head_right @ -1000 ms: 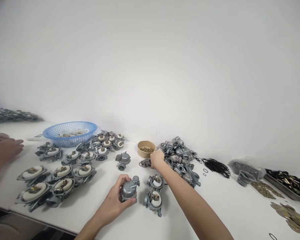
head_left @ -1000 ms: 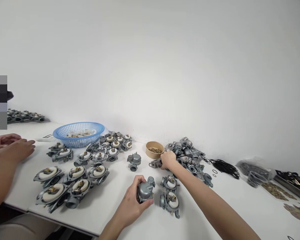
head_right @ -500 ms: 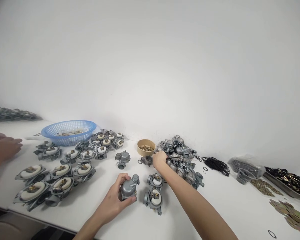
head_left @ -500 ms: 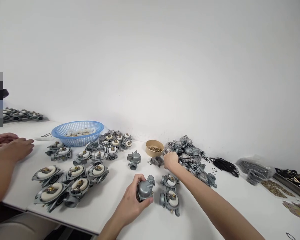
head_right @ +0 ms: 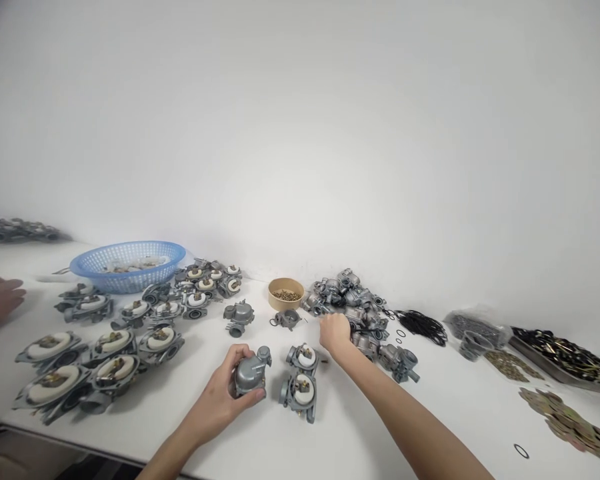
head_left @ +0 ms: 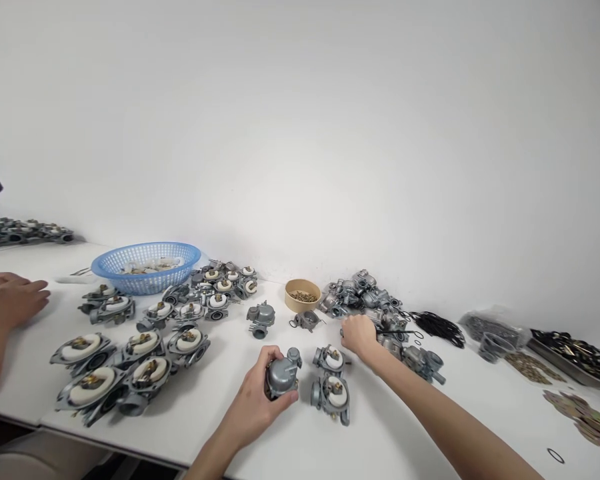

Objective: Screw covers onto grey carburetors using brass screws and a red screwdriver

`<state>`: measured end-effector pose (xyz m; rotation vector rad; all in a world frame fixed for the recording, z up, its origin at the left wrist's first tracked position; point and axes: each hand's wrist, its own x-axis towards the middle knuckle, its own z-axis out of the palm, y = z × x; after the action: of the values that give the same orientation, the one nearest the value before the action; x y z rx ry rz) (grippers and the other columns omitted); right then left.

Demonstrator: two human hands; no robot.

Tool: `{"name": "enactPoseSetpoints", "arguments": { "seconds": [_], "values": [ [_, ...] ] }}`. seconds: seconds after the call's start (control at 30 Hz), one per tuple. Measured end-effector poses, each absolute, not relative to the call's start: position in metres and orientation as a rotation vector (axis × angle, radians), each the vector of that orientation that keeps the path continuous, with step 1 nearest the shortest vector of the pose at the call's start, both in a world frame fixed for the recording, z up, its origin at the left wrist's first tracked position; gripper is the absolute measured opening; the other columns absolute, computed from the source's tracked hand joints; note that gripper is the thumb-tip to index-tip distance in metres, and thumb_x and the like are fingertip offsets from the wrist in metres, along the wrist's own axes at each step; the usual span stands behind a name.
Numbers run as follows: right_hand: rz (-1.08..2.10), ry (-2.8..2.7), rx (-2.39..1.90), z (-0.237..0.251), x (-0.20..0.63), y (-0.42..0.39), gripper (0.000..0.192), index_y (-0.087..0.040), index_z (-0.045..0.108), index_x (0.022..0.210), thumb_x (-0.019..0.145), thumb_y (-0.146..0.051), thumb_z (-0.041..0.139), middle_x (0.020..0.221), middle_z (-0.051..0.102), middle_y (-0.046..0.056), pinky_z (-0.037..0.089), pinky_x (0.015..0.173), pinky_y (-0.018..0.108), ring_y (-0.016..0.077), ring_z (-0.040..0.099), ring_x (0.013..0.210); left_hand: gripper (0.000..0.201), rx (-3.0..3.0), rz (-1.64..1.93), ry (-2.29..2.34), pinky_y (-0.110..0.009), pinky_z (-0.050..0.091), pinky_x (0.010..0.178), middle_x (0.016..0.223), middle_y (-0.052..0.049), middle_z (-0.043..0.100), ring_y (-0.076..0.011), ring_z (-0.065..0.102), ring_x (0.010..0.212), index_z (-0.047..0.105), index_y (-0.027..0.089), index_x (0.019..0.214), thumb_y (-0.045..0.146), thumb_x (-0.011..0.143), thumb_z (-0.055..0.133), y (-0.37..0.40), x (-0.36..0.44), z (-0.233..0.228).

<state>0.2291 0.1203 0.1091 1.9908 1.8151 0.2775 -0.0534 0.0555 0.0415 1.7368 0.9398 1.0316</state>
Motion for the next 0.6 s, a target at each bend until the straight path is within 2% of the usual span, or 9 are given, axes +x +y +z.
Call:
{"name": "enactPoseSetpoints", "arguments": {
  "seconds": [0.23, 0.4, 0.6],
  "values": [
    [0.403, 1.87, 1.956, 0.105, 0.265, 0.084, 0.032, -0.015, 0.068, 0.121, 0.102, -0.041, 0.065, 0.118, 0.072, 0.01, 0.058, 0.094, 0.045, 0.0232, 0.07, 0.106, 0.046, 1.759, 0.98, 0.983, -0.029, 0.049, 0.078, 0.105, -0.001, 0.064, -0.0182, 0.061, 0.083, 0.046, 0.027, 0.118, 0.035, 0.082, 0.073, 0.059, -0.052, 0.042],
    [0.481, 1.911, 1.955, 0.104, 0.279, 0.068, 0.035, -0.01, 0.075, 0.119, 0.099, -0.037, 0.063, 0.101, 0.075, 0.023, 0.056, 0.082, 0.039, 0.0324, 0.074, 0.099, 0.045, 1.785, 0.975, 0.977, -0.029, 0.05, 0.078, 0.104, -0.001, 0.063, -0.0184, 0.06, 0.084, 0.044, 0.027, 0.118, 0.032, 0.083, 0.072, 0.06, -0.052, 0.041],
    [0.527, 1.91, 1.966, 0.103, 0.291, 0.055, 0.039, -0.013, 0.075, 0.123, 0.097, -0.04, 0.064, 0.108, 0.075, 0.026, 0.054, 0.075, 0.037, 0.0333, 0.076, 0.088, 0.045, 1.787, 0.952, 0.977, -0.032, 0.05, 0.082, 0.109, -0.002, 0.065, -0.0203, 0.063, 0.09, 0.042, 0.027, 0.119, 0.034, 0.084, 0.071, 0.061, -0.051, 0.041]
  ]
}}
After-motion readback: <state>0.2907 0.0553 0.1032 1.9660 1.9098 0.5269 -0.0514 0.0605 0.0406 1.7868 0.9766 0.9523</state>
